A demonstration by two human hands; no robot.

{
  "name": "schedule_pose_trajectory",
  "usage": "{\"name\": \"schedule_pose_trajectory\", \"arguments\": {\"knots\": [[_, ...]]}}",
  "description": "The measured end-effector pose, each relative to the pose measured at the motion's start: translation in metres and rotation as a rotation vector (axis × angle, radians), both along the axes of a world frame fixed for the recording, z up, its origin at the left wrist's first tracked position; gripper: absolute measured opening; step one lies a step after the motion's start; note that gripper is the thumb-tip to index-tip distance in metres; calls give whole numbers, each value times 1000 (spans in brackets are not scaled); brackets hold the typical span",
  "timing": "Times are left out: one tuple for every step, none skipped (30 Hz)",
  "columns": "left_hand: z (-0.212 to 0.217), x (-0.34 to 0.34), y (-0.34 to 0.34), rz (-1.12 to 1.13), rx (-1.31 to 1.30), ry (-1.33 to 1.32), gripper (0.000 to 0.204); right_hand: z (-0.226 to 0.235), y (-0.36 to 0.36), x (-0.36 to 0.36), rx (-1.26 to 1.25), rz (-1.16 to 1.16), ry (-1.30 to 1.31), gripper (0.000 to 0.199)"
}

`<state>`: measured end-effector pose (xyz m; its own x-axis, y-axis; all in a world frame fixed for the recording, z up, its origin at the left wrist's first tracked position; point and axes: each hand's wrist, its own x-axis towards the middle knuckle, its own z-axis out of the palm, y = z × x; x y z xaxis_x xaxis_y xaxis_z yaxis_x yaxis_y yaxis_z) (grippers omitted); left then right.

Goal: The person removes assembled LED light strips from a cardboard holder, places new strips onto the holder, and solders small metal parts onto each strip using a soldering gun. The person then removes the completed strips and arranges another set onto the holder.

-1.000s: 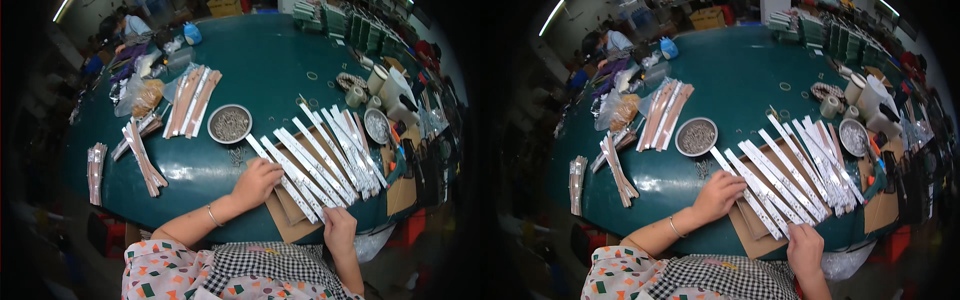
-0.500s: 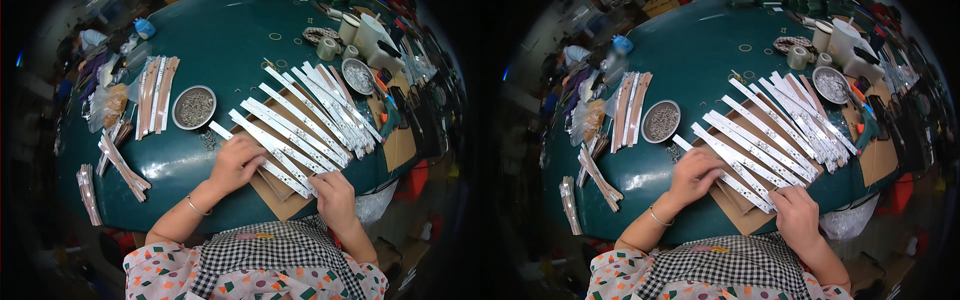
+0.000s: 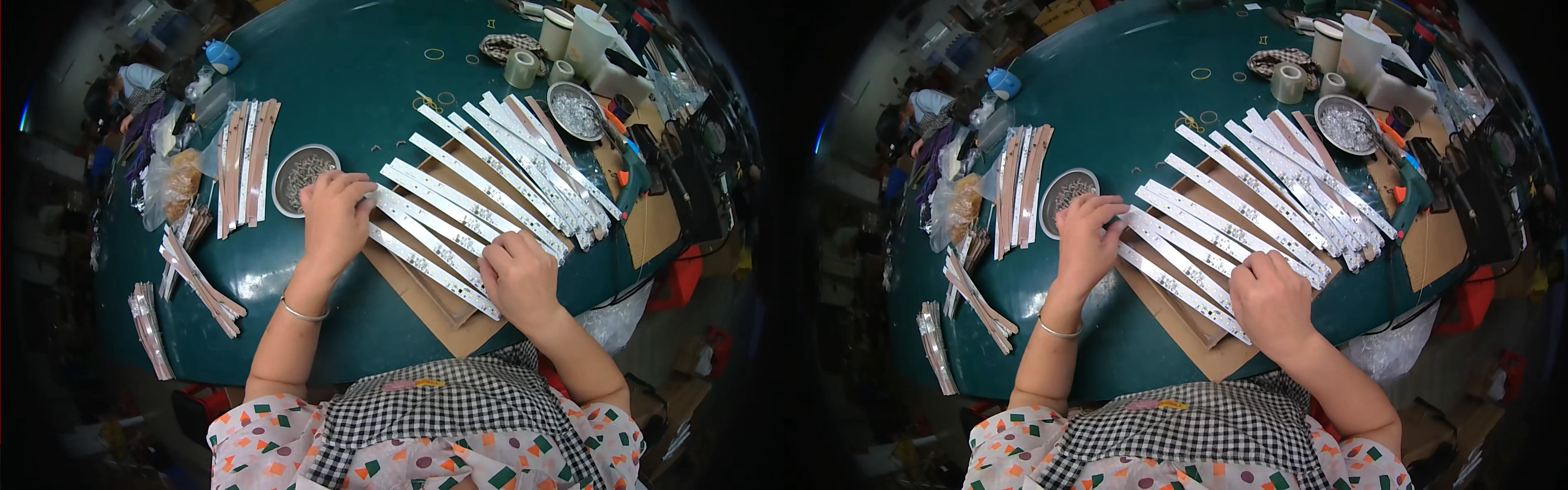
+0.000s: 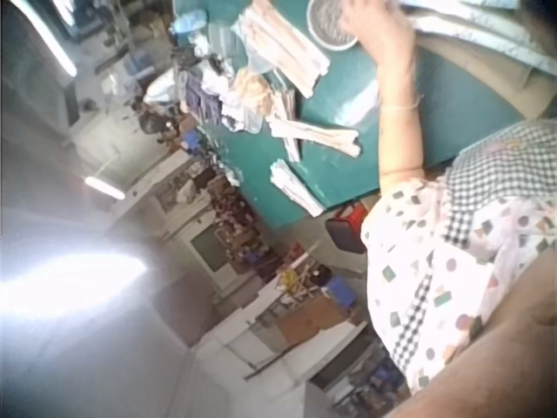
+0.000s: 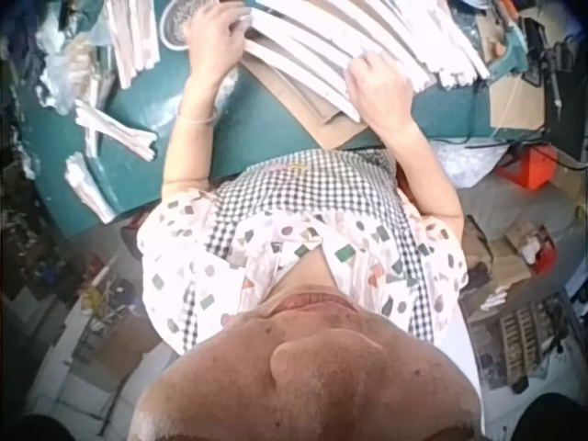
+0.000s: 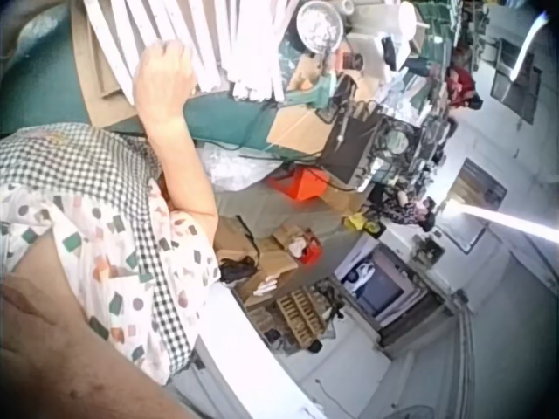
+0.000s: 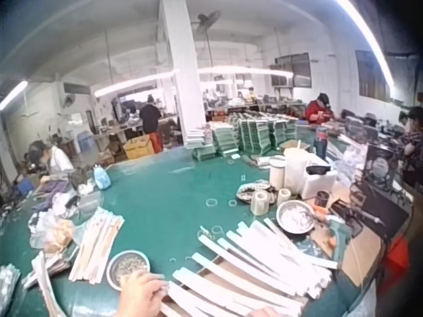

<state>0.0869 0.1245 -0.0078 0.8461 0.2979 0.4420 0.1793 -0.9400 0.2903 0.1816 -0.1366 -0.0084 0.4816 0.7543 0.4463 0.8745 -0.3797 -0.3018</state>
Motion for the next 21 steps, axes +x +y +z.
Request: {"name": "schedule_pose_trajectory", "arguments": {"knots": [[2,-4,0,-2,-2,4,18,0,2,1,6,-14,-2,12],[4,-10,-1,52,-27,-31,17,0,2,2,12,-29,-3,12],[5,-15,-3,106,-51,-67,16,0,3,3,11,-30,0,12],[3,-20,-6,105,-53,-64,16,0,4,5,21,-34,-2,12],[1,-25,-10,176,-165,-17,15,-1,4,5,32,-37,-3,12],[1,-32,-12,256,-275,29,15,-1,5,5,32,-31,-1,12],[-1,-33,-17,257,-313,-2,15,0,6,6,34,-40,17,12],[-7,-32,-17,219,-353,-28,17,0,6,6,36,-50,34,12],[-9,-31,-19,186,-355,-62,18,0,6,6,35,-40,36,12],[-11,-29,-20,152,-357,-96,18,0,5,6,38,-56,41,12],[-11,-26,-22,142,-405,-100,19,0,5,5,40,-72,45,12],[-10,-22,-23,116,-374,-124,19,0,6,5,39,-65,46,12],[-11,-21,-23,111,-375,-111,20,1,6,4,30,-75,43,12],[-13,-20,-23,105,-376,-97,21,1,6,4,21,-86,40,12],[-11,-20,-25,105,-376,-98,21,1,5,3,21,-86,40,12],[-8,-19,-26,108,-401,-100,23,0,5,2,31,-88,44,12],[-5,-19,-28,111,-426,-102,26,0,4,2,41,-92,48,13],[-2,-20,-29,106,-428,-100,26,-1,3,2,39,-97,49,13],[0,-24,-28,-1,-379,-52,30,-1,3,2,54,-90,61,13],[3,-27,-28,-108,-329,-5,34,-2,4,1,69,-83,75,13],[5,-30,-28,-195,-361,60,38,-1,5,2,65,-93,78,13]]}}
